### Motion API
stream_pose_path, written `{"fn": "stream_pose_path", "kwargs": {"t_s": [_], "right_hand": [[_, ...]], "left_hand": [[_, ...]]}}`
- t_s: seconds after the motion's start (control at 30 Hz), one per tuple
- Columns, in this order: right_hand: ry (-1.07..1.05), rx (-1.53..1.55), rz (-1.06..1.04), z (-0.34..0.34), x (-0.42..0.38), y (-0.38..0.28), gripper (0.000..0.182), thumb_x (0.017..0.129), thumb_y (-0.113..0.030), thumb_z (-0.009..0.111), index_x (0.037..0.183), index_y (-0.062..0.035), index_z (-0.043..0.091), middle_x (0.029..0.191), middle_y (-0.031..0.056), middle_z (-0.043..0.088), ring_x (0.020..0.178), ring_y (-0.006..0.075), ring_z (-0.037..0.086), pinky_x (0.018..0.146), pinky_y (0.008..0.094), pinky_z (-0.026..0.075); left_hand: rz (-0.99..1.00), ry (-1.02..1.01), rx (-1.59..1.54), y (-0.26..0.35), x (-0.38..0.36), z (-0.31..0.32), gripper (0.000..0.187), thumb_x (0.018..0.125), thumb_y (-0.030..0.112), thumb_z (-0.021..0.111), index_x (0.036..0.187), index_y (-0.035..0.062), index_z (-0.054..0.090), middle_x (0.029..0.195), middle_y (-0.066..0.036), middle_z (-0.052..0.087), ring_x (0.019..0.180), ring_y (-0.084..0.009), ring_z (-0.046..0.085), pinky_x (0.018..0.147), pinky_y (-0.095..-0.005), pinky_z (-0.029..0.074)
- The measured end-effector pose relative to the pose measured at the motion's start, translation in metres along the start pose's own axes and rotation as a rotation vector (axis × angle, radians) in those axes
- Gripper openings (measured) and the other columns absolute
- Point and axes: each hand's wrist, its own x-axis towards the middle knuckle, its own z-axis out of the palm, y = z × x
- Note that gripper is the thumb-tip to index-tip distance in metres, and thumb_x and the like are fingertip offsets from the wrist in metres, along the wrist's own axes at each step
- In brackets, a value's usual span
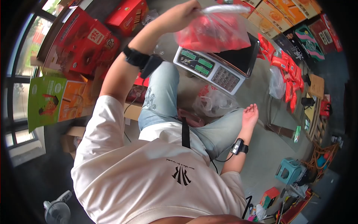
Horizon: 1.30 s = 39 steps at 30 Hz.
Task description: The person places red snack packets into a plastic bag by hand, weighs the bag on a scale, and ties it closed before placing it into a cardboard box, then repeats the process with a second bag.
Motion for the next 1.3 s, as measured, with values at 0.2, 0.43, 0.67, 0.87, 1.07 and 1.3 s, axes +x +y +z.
{"fn": "stream_pose_path", "kwargs": {"t_s": [0.2,0.43,0.67,0.87,1.07,1.3], "right_hand": [[-0.451,-0.109,0.167,0.143,-0.04,0.034,0.015,0.092,-0.023,0.051,0.096,-0.0095,0.055,0.085,0.0005,0.052,0.071,0.0112,0.046,0.061,0.0267,0.038],[-0.665,-0.053,0.653,0.287,-0.061,0.133,0.014,0.088,-0.022,0.054,0.09,-0.0082,0.057,0.078,0.0015,0.057,0.068,0.0129,0.053,0.06,0.0266,0.042],[-0.604,-0.234,0.734,0.277,-0.07,0.174,0.014,0.089,-0.021,0.053,0.091,-0.0086,0.057,0.082,0.0017,0.057,0.07,0.0128,0.052,0.062,0.0269,0.042],[-0.495,-0.27,0.592,0.233,-0.053,0.134,0.015,0.088,-0.022,0.054,0.094,-0.0086,0.057,0.082,0.0021,0.058,0.07,0.0131,0.051,0.062,0.0277,0.04],[-0.351,-0.298,0.575,0.197,-0.047,0.131,0.016,0.089,-0.022,0.052,0.095,-0.0076,0.055,0.084,0.0028,0.054,0.071,0.0129,0.049,0.063,0.0277,0.04],[-0.318,-0.316,0.606,0.184,-0.043,0.145,0.016,0.089,-0.022,0.052,0.095,-0.0074,0.055,0.083,0.0028,0.054,0.07,0.0129,0.049,0.063,0.0277,0.039]], "left_hand": [[-0.17,0.2,-0.315,-0.04,-0.116,-0.059,0.019,0.095,0.022,0.049,0.097,0.0027,0.05,0.082,-0.001,0.051,0.078,-0.0097,0.049,0.072,-0.0253,0.041],[-0.771,0.275,-0.903,-0.042,-0.277,-0.078,0.015,0.094,0.019,0.047,0.085,0.0071,0.052,0.078,0.007,0.045,0.078,-0.0018,0.041,0.071,-0.019,0.036],[-1.022,0.099,-0.178,-0.083,-0.372,-0.026,0.028,0.074,0.012,0.067,0.093,0.0029,0.048,0.08,-0.014,0.063,0.077,-0.0228,0.063,0.065,-0.0324,0.048],[-0.817,-0.211,0.323,-0.109,-0.398,0.013,0.04,0.069,0.003,0.059,0.107,0.0035,0.049,0.093,-0.019,0.058,0.092,-0.0366,0.058,0.077,-0.0403,0.048],[-0.821,-0.295,0.483,-0.11,-0.429,0.022,0.046,0.064,-0.004,0.055,0.109,0.0064,0.051,0.099,-0.016,0.052,0.1,-0.0366,0.05,0.081,-0.0422,0.045],[-0.579,-0.367,0.217,-0.069,-0.431,-0.009,0.052,0.064,-0.003,0.059,0.114,0.0064,0.051,0.109,-0.016,0.055,0.102,-0.0363,0.049,0.087,-0.0412,0.044]]}}
